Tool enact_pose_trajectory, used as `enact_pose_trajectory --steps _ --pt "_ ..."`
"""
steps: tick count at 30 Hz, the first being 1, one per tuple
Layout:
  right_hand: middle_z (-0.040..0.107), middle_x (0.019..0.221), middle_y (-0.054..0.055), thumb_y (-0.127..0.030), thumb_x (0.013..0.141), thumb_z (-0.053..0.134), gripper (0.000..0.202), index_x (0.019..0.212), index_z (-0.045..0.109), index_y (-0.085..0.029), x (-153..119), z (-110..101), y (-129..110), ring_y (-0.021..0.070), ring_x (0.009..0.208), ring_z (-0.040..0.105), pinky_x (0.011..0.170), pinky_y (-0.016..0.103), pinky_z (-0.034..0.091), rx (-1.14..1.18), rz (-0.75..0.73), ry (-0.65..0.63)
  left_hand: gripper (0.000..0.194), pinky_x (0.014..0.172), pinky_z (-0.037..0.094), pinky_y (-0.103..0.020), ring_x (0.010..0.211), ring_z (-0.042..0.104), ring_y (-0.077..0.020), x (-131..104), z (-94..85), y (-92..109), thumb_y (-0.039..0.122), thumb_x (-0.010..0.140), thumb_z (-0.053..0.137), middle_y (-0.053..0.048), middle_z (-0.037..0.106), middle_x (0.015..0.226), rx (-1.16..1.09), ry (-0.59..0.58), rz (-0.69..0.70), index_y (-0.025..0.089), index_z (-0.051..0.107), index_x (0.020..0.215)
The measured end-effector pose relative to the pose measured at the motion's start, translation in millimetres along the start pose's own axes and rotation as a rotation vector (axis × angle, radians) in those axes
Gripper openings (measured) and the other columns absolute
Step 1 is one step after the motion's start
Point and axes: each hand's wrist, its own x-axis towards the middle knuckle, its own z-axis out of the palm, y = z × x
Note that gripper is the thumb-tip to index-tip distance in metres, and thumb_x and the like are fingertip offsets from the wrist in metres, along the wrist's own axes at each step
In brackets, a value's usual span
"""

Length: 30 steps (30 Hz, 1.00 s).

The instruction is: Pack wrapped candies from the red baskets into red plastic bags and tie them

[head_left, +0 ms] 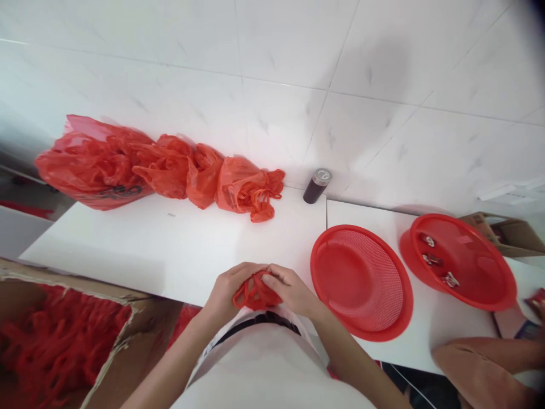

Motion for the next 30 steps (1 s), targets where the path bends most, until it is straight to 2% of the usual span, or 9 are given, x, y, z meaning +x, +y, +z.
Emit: enact_pose_trajectory --steps 3,5,9,12,16,23,25,28,30 --pt "0.040 0.066 -0.006 -0.048 0.091 0.051 0.033 0.074 0.040 -0.021 -4 0 5 0.0090 0.060 0.039 0.056 0.021 0.035 -0.034 -0.011 0.105 0.038 0.084 0.051 -0.029 0.097 0.065 -0.0187 -3 -9.6 -3 0.027 0.096 0.040 -0.005 0.069 0.113 0.013 -0.178 -0.103 0.028 0.055 0.131" --pt "0.037 0.063 -0.007 -0.049 0.090 0.051 0.036 0.071 0.036 -0.022 -3 -6 15 0.0093 0.057 0.039 0.054 0.021 0.034 -0.105 -0.029 0.224 0.037 0.085 0.051 -0.031 0.096 0.065 -0.0191 -8 -17.1 -7 0.032 0.098 0.036 -0.005 0.070 0.110 0.026 -0.205 -0.169 0.028 0.059 0.127" --pt "0.057 0.071 -0.001 -0.053 0.090 0.049 0.036 0.072 0.037 -0.023 12 -46 39 0.0156 0.070 0.060 0.062 0.026 0.046 -0.170 -0.039 0.521 0.038 0.095 0.048 -0.033 0.111 0.060 -0.0218 -27 -31.3 -21 0.037 0.098 0.036 -0.007 0.066 0.122 0.059 -0.137 -0.183 0.027 0.065 0.120" --pt "0.064 0.081 0.003 -0.056 0.088 0.050 0.039 0.072 0.037 -0.023 22 -74 55 0.0206 0.080 0.067 0.067 0.031 0.052 -0.190 -0.022 0.671 0.037 0.099 0.046 -0.034 0.120 0.055 -0.0240 -42 -34.1 -31 0.040 0.096 0.038 -0.006 0.058 0.133 0.067 -0.127 -0.253 0.029 0.069 0.113" --pt "0.065 0.077 0.002 -0.055 0.090 0.047 0.037 0.073 0.039 -0.024 23 -72 64 0.0208 0.076 0.067 0.070 0.034 0.054 -0.224 -0.015 0.710 0.039 0.104 0.041 -0.039 0.122 0.054 -0.0247 -45 -30.1 -26 0.043 0.097 0.037 -0.007 0.059 0.131 -0.095 -0.069 -0.395 0.029 0.068 0.115" --pt "0.061 0.074 0.000 -0.052 0.091 0.047 0.031 0.075 0.041 -0.026 7 -51 40 0.0209 0.078 0.064 0.077 0.036 0.053 -0.127 -0.048 0.670 0.037 0.109 0.034 -0.044 0.124 0.050 -0.0258 -28 -24.0 0 0.043 0.096 0.041 -0.008 0.066 0.118 -0.478 -0.066 -0.381 0.024 0.068 0.113" --pt "0.059 0.074 0.000 -0.052 0.091 0.047 0.032 0.075 0.041 -0.026 5 -51 37 0.0208 0.077 0.064 0.077 0.036 0.053 -0.105 -0.050 0.655 0.036 0.110 0.035 -0.044 0.118 0.055 -0.0251 -28 -16.6 -7 0.044 0.095 0.043 -0.007 0.069 0.110 -0.613 0.012 -0.413 0.022 0.071 0.102" --pt "0.061 0.073 0.001 -0.054 0.091 0.046 0.034 0.074 0.041 -0.025 7 -50 50 0.0204 0.073 0.063 0.073 0.036 0.053 -0.113 -0.011 0.668 0.038 0.106 0.041 -0.043 0.101 0.064 -0.0233 -36 -2.3 -29 0.047 0.092 0.049 -0.005 0.071 0.087 -0.882 0.278 -0.521 0.019 0.070 0.076" --pt "0.064 0.072 0.001 -0.057 0.090 0.045 0.037 0.073 0.041 -0.025 11 -49 64 0.0199 0.069 0.062 0.071 0.036 0.052 -0.146 0.036 0.686 0.038 0.105 0.042 -0.043 0.096 0.066 -0.0227 -45 4.8 -45 0.048 0.089 0.053 -0.003 0.069 0.077 -0.998 0.412 -0.569 0.019 0.066 0.067"
